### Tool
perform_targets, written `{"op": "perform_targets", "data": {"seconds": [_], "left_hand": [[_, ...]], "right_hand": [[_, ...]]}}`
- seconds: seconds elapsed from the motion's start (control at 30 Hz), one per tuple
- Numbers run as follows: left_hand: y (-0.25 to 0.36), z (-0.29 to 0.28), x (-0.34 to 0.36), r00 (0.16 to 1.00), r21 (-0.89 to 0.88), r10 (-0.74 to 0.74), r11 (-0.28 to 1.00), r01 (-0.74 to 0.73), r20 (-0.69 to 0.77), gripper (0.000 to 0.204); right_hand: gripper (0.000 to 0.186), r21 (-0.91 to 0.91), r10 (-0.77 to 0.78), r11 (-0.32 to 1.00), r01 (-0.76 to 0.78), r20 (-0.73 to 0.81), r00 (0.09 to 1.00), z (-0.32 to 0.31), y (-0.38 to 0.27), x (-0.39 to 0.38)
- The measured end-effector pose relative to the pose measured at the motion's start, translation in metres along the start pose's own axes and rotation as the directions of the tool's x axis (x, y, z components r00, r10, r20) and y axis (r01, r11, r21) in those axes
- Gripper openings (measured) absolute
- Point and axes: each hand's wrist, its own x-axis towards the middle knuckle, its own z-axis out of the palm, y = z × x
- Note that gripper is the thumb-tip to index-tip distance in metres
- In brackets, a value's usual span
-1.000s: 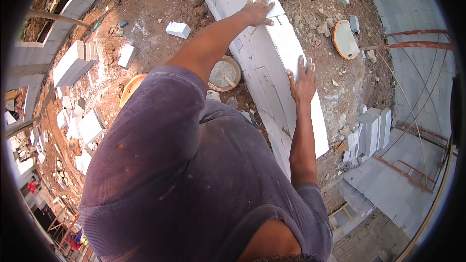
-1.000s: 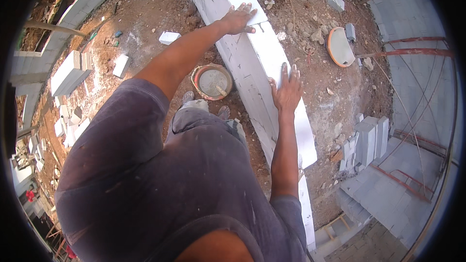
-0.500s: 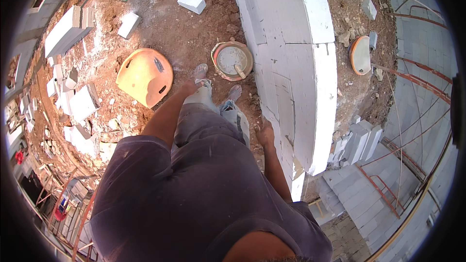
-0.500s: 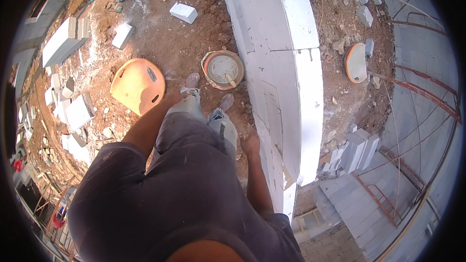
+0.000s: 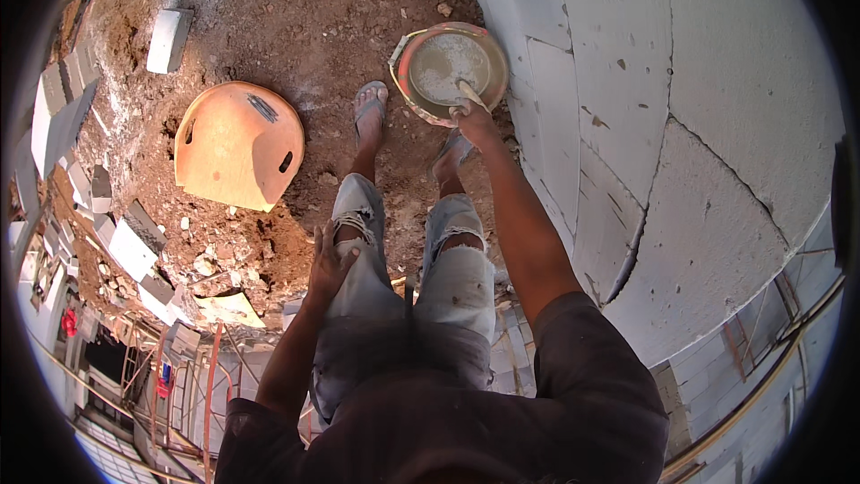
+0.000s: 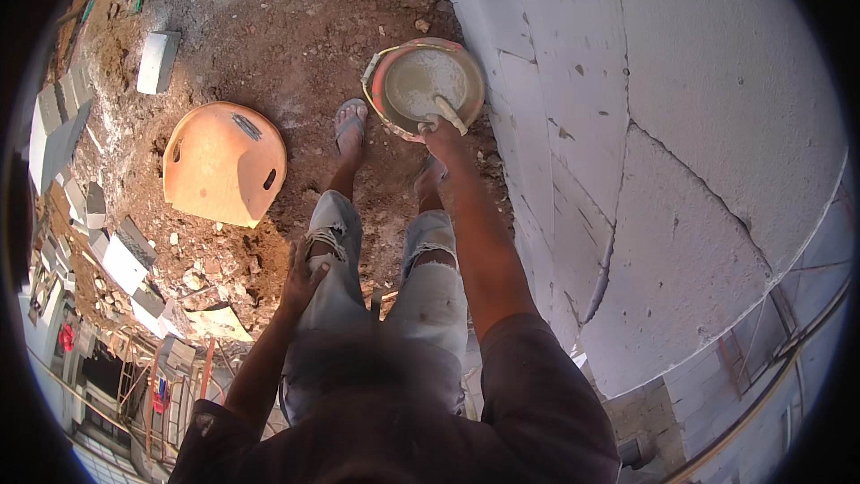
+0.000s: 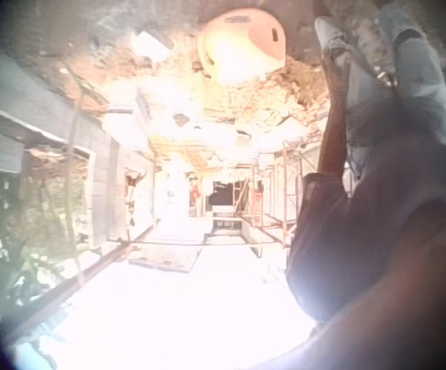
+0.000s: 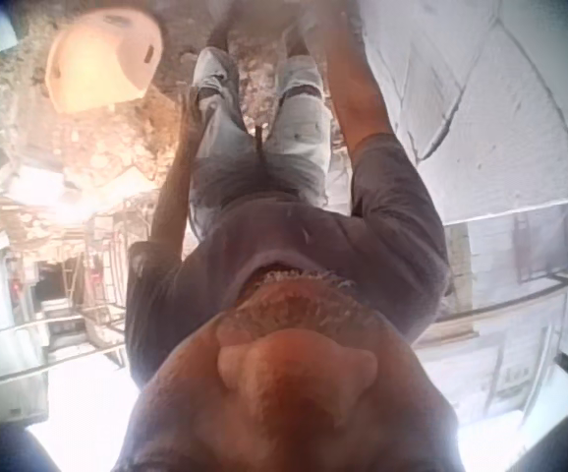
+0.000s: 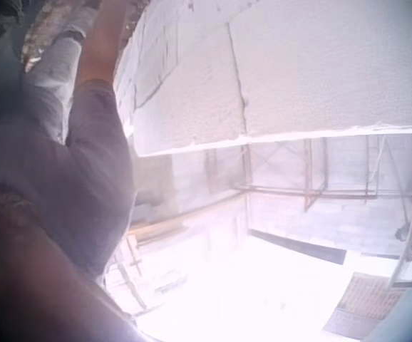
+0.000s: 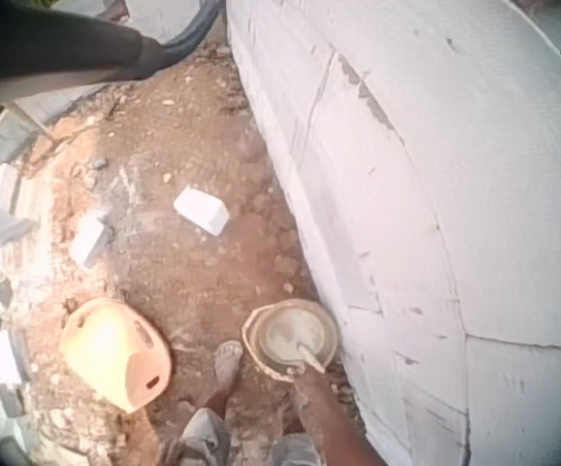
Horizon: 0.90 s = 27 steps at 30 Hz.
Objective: The person applies adhesive to a curved wall section using a trowel, then picks up white rectangular tiles and places them onto the adhesive. The person adjusts the tiles to fit the curve and continues applying adhesive and placing tiles along the wall.
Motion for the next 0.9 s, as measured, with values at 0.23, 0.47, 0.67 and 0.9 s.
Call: {"op": "perform_targets", "data": {"seconds": [0.23,0.47,0.67,0.9], "left_hand": [[-0.001,-0.007,-0.003,0.985,0.001,-0.069,0.998,0.07,-0.155,0.089],[-0.012,-0.009,0.006,0.99,-0.103,0.042,0.993,-0.056,-0.135,0.087],[-0.006,-0.029,0.018,0.997,0.094,0.051,0.995,-0.045,-0.061,0.085],[0.029,-0.086,0.035,0.993,0.193,0.106,0.975,-0.113,0.048,0.077]], "right_hand": [[0.076,0.11,0.043,0.993,-0.053,0.089,0.995,0.061,-0.155,0.091],[0.054,0.833,0.035,0.515,-0.2,0.213,0.976,0.064,-0.122,0.054],[0.065,0.84,0.313,0.529,-0.121,-0.06,0.948,0.007,-0.107,-0.035],[0.059,0.954,0.324,0.232,-0.19,0.108,0.94,0.005,-0.075,-0.07]]}}
